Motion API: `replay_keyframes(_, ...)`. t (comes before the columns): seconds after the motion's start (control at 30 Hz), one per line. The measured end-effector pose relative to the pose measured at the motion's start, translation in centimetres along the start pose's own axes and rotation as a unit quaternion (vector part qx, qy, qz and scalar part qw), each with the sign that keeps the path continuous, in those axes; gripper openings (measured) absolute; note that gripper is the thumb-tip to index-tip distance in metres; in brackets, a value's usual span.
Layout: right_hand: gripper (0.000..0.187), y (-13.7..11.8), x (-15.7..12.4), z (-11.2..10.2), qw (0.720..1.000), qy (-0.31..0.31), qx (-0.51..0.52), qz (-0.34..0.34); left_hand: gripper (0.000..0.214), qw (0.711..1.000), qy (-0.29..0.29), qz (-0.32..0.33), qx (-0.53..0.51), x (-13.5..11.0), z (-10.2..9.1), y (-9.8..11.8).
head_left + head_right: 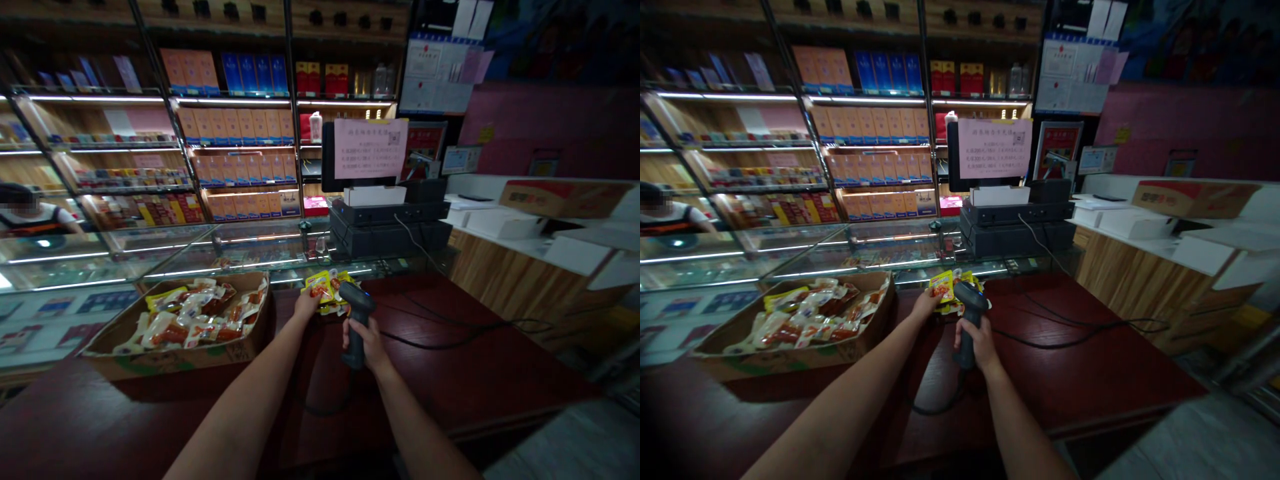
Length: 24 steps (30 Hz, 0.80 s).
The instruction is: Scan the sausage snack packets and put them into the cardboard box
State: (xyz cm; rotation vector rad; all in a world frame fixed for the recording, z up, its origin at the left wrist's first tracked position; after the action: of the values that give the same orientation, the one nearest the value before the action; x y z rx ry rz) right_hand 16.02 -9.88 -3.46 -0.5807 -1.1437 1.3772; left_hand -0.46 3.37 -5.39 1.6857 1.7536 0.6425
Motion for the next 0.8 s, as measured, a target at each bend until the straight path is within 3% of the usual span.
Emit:
replay_keyframes(0.1, 0.025, 0.0, -0.1, 0.0, 1.0, -0.001, 0.0, 0.002, 0.041, 1.0, -0.004, 0.004, -0.011, -0.3, 0.6, 0.9)
replay_keyframes(0.23, 0.028, 0.0, -0.2, 0.0, 1.0, 0.0, -0.001, 0.006, 0.037, 0.999, 0.042, 0.017, -0.022, -1.5, -0.7, 1.4)
replay_keyframes(0.37, 0.033, -0.2, -0.3, 0.1, 1.0, -0.002, 0.0, 0.005, 0.032, 0.991, 0.104, 0.085, -0.02, -3.7, -4.2, 2.1)
replay_keyframes(0.47, 0.036, 0.0, -0.3, 0.2, 1.0, -0.004, 0.003, 0.013, 0.029, 0.98, 0.145, 0.136, 0.0, -5.8, -8.5, 1.8)
replay_keyframes(0.53, 0.036, 0.3, -0.4, 0.3, 1.0, -0.006, 0.005, 0.021, 0.028, 0.977, 0.163, 0.129, 0.036, -6.8, -12.0, 0.5)
replay_keyframes(0.63, 0.038, 0.8, -0.6, 0.9, 0.999, -0.006, 0.014, 0.039, 0.028, 0.977, 0.154, 0.04, 0.139, -7.4, -16.7, -3.3)
replay_keyframes(0.7, 0.039, 1.1, -0.5, 2.0, 0.998, -0.008, 0.018, 0.057, 0.028, 0.968, 0.107, -0.034, 0.222, -7.0, -18.3, -6.3)
replay_keyframes(0.8, 0.038, 1.5, -0.1, 5.1, 0.996, -0.029, 0.018, 0.078, 0.024, 0.953, 0.03, -0.106, 0.281, -6.3, -18.4, -10.0)
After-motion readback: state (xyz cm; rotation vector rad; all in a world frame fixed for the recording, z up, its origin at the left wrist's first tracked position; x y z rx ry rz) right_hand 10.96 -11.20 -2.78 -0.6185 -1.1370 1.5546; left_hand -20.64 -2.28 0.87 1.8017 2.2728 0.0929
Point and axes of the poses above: each hand's wrist, its own x-axis towards the middle knuckle, its own z-axis out of the palm, y = z × x, the point moved 8 cm from there along x, towards the middle knuckle, and after that the axes turned 10 degrees about -y, right-handed, at the moved point
